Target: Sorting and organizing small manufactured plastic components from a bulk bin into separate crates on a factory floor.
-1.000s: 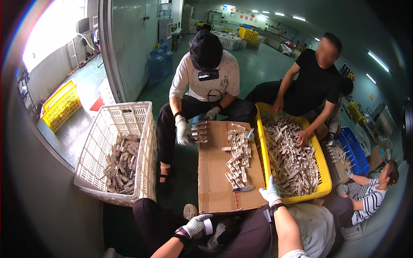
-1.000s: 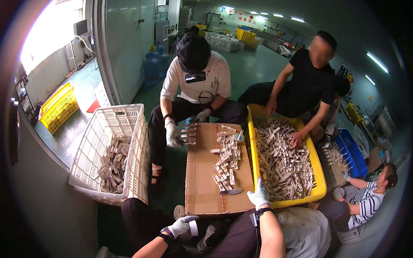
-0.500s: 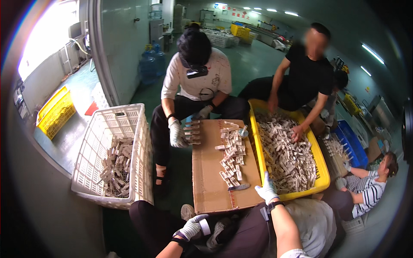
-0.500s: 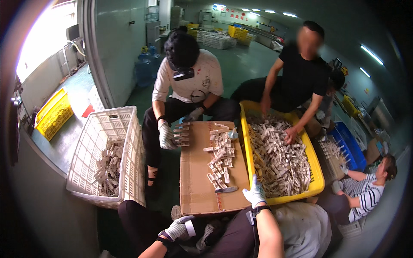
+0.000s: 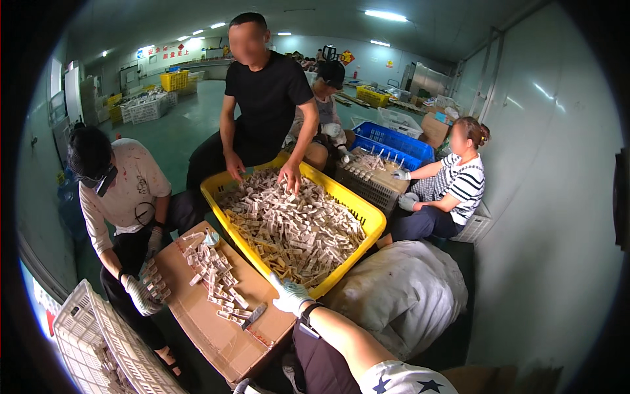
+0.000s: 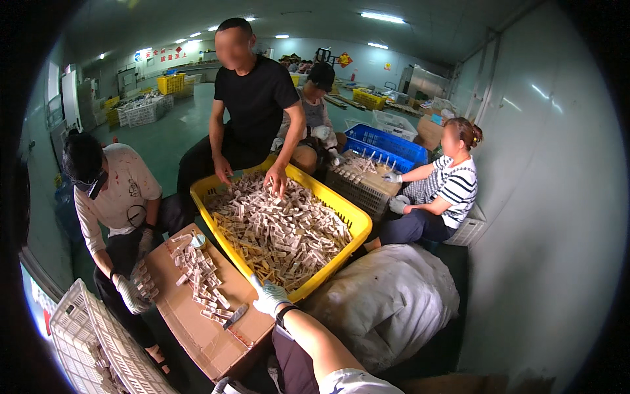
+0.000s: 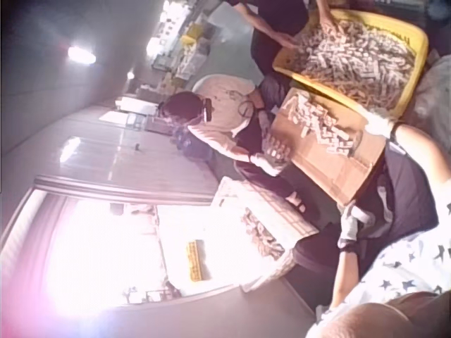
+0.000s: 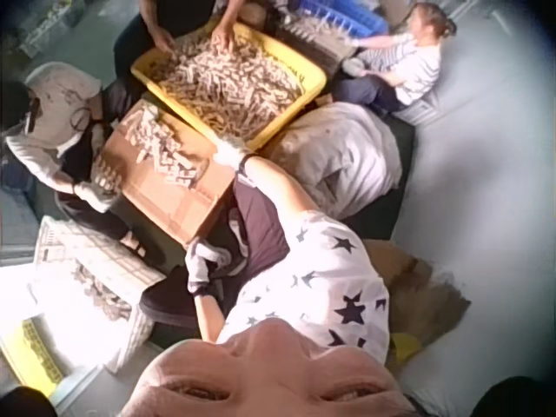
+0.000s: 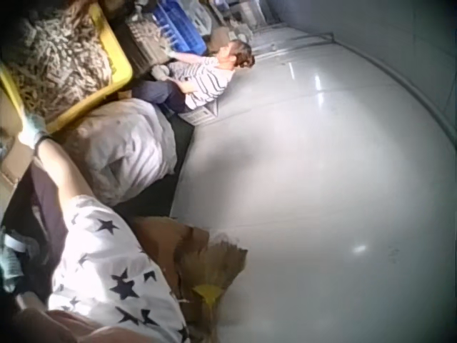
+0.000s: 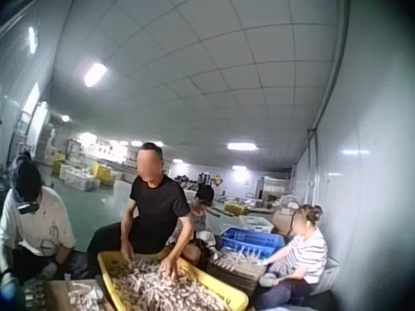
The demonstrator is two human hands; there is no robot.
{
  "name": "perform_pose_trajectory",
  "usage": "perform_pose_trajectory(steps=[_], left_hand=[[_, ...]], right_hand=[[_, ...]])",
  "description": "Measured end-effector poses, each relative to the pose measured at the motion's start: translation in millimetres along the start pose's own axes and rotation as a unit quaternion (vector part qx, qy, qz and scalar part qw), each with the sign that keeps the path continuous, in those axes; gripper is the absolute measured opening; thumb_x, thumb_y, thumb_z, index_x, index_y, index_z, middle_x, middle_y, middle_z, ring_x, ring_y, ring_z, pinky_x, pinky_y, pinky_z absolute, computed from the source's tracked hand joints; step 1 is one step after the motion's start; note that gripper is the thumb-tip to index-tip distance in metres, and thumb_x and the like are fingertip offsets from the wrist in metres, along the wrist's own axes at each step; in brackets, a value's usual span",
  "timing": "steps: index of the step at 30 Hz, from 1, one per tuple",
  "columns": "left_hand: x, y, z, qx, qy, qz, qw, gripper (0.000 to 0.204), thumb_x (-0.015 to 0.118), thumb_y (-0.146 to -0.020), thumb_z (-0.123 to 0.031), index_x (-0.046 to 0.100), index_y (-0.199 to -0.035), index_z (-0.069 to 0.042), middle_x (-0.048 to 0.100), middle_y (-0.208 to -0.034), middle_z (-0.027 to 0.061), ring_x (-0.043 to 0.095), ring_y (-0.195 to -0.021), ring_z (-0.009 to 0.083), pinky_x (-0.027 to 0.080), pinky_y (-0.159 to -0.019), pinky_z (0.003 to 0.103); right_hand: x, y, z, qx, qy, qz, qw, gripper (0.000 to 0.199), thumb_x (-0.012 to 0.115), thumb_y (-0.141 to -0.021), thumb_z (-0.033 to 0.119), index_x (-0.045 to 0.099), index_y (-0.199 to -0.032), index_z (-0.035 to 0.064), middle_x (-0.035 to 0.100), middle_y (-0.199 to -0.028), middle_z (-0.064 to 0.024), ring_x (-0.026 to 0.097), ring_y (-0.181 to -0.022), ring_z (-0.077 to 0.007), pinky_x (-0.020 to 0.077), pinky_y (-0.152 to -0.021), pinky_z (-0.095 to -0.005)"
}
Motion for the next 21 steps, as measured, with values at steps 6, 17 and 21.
perform_pose_trajectory(steps=[6, 17, 21], left_hand=[[-6.5, -17.3, 24.4, 0.022, 0.059, 0.0, 0.998, 0.034, 0.041, -0.089, -0.004, 0.062, -0.114, 0.003, 0.062, -0.111, 0.0119, 0.058, -0.103, 0.0227, 0.045, -0.093, 0.032], [-11.6, -12.3, 24.8, 0.059, 0.061, -0.019, 0.996, 0.036, 0.039, -0.085, 0.001, 0.066, -0.11, 0.0, 0.064, -0.107, 0.0106, 0.057, -0.102, 0.0224, 0.045, -0.094, 0.032], [-13.6, -24.1, 44.1, 0.027, 0.099, -0.013, 0.995, 0.031, 0.04, -0.093, -0.005, 0.067, -0.107, -0.003, 0.063, -0.1, 0.0079, 0.059, -0.094, 0.0204, 0.047, -0.087, 0.031]], right_hand=[[2.9, 0.3, -1.2, 0.001, -0.02, 0.019, 1.0, 0.087, 0.064, -0.08, 0.035, 0.015, -0.15, 0.021, 0.047, -0.132, -0.0261, 0.059, -0.109, -0.04, 0.0484, -0.091, -0.0467], [7.7, -5.3, -6.7, 0.006, -0.045, 0.019, 0.999, 0.09, 0.065, -0.079, 0.04, 0.015, -0.151, 0.0225, 0.049, -0.131, -0.0244, 0.057, -0.112, -0.0386, 0.0466, -0.093, -0.0457], [21.0, -28.2, -25.6, -0.039, -0.186, -0.025, 0.982, 0.084, 0.068, -0.078, 0.041, 0.027, -0.147, 0.0164, 0.051, -0.131, -0.0237, 0.055, -0.116, -0.0378, 0.045, -0.096, -0.0437]])
Point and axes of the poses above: each hand's wrist, its own y-axis away from the middle knuckle, its own x-axis out of the palm, z = x × y, the point moved 10 cm from there along -y, towards the middle knuckle
